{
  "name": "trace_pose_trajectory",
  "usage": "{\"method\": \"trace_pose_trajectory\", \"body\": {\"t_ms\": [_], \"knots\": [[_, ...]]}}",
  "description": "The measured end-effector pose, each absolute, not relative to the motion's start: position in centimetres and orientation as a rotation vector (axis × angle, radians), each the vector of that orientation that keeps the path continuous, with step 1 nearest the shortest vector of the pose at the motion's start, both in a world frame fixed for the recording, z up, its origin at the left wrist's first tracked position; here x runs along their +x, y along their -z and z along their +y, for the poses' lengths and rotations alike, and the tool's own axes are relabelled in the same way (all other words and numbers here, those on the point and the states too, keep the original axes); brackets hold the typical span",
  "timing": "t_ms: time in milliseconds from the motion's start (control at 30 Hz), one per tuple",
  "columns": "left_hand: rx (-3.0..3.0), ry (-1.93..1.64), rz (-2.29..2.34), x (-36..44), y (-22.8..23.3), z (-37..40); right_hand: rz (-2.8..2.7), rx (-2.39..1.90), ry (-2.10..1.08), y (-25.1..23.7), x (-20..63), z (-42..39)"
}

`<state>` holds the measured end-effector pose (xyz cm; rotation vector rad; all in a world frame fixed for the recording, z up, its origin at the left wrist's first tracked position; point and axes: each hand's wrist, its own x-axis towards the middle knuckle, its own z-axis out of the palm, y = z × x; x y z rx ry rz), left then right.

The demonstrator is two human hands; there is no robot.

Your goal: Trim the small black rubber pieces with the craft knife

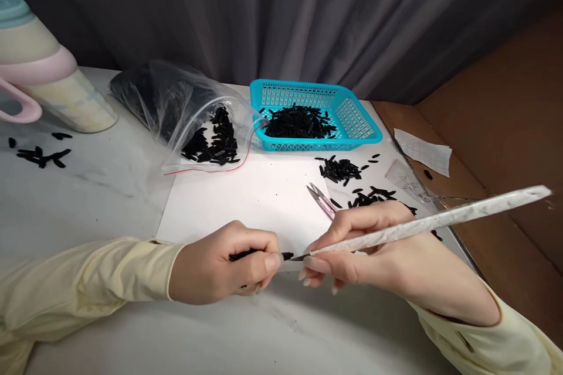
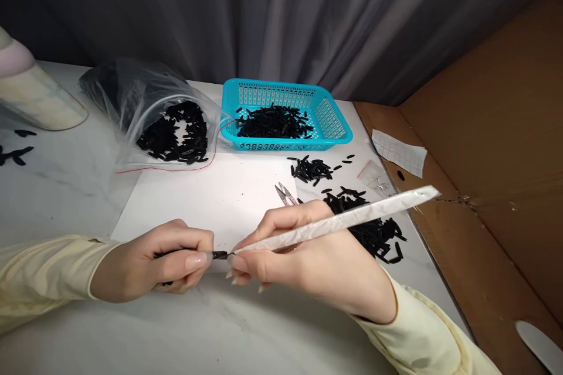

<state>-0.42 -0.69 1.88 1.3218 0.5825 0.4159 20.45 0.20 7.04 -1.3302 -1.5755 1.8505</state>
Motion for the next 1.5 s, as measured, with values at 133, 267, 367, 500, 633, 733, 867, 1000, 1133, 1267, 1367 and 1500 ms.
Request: {"method": "trace_pose_trajectory", "body": {"t_ms": [133,267,367,500,633,733,867,1000,1133,1267,1367,1500], "knots": [[1.338,-0.419,0.586,-0.37,-1.87,-0.67,-1.672,-1.372,-1.688,-6.9,20.33,0.03],[1.344,-0.423,0.593,-0.22,-1.85,-0.6,-1.651,-1.335,-1.697,-6.65,20.12,-0.19],[1.348,-0.418,0.596,-0.2,-1.81,-0.56,-1.65,-1.318,-1.709,-6.57,20.0,-0.22],[1.352,-0.407,0.601,-0.27,-1.83,-0.6,-1.676,-1.305,-1.71,-6.6,20.01,-0.12],[1.356,-0.421,0.598,-0.29,-1.82,-0.73,-1.667,-1.303,-1.714,-6.58,20.12,-0.15],[1.352,-0.422,0.592,-0.29,-1.78,-0.79,-1.671,-1.305,-1.709,-6.55,20.13,-0.22],[1.35,-0.42,0.594,-0.3,-1.8,-0.74,-1.676,-1.311,-1.7,-6.55,20.04,-0.24],[1.357,-0.417,0.601,-0.28,-1.81,-0.66,-1.688,-1.312,-1.681,-6.6,20.02,-0.27],[1.364,-0.422,0.599,-0.25,-1.82,-0.69,-1.684,-1.334,-1.692,-6.66,20.03,-0.29],[1.362,-0.42,0.6,-0.19,-1.8,-0.69,-1.671,-1.354,-1.728,-6.69,20.02,-0.16],[1.354,-0.42,0.603,-0.15,-1.78,-0.66,-1.643,-1.34,-1.78,-6.64,20.03,-0.09],[1.33,-0.418,0.589,-0.22,-1.8,-0.7,-1.553,-1.304,-1.823,-6.51,19.93,-0.18]]}}
